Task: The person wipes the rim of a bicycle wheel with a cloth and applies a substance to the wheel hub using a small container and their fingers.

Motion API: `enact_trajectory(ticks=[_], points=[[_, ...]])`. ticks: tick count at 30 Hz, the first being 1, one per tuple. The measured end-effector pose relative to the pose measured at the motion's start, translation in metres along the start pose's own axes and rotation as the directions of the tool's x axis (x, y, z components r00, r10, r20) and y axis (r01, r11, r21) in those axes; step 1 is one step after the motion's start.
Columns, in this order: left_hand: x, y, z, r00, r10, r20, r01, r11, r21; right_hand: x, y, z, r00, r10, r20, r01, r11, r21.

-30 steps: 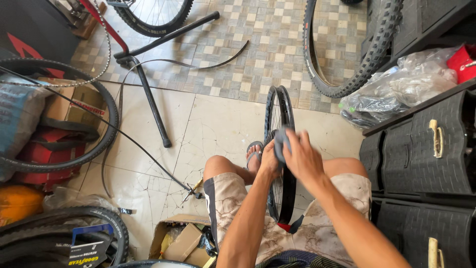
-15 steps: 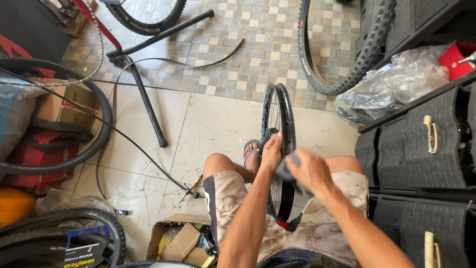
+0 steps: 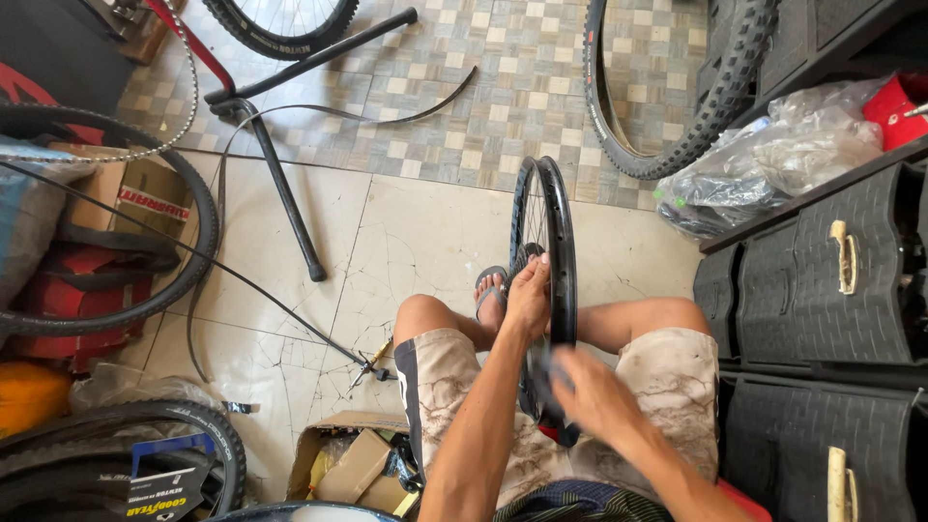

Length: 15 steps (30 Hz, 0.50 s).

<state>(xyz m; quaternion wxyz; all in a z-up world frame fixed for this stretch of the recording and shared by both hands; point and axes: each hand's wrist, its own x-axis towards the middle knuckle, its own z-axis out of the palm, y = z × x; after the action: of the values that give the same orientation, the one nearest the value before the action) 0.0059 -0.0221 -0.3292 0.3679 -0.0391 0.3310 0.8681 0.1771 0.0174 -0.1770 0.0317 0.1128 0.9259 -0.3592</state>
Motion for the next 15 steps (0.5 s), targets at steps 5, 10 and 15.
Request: enact_trajectory(ticks=[5,10,15], points=[[-0.009,0.008,0.01,0.999,-0.05,-0.016,0.049,0.997,-0.065,-0.02,0.039,-0.025,0.939,0.166,0.301,-0.336,0.627,0.703],[-0.013,0.019,0.024,0.998,-0.054,-0.015,0.053,0.997,-0.057,-0.006,0.052,-0.057,0.954,0.091,0.285,-0.296,0.139,0.945],[-0.015,0.019,0.021,0.999,-0.028,0.033,0.031,0.996,-0.08,-0.006,0.046,-0.06,0.978,-0.018,0.206,-0.206,-0.168,0.964]])
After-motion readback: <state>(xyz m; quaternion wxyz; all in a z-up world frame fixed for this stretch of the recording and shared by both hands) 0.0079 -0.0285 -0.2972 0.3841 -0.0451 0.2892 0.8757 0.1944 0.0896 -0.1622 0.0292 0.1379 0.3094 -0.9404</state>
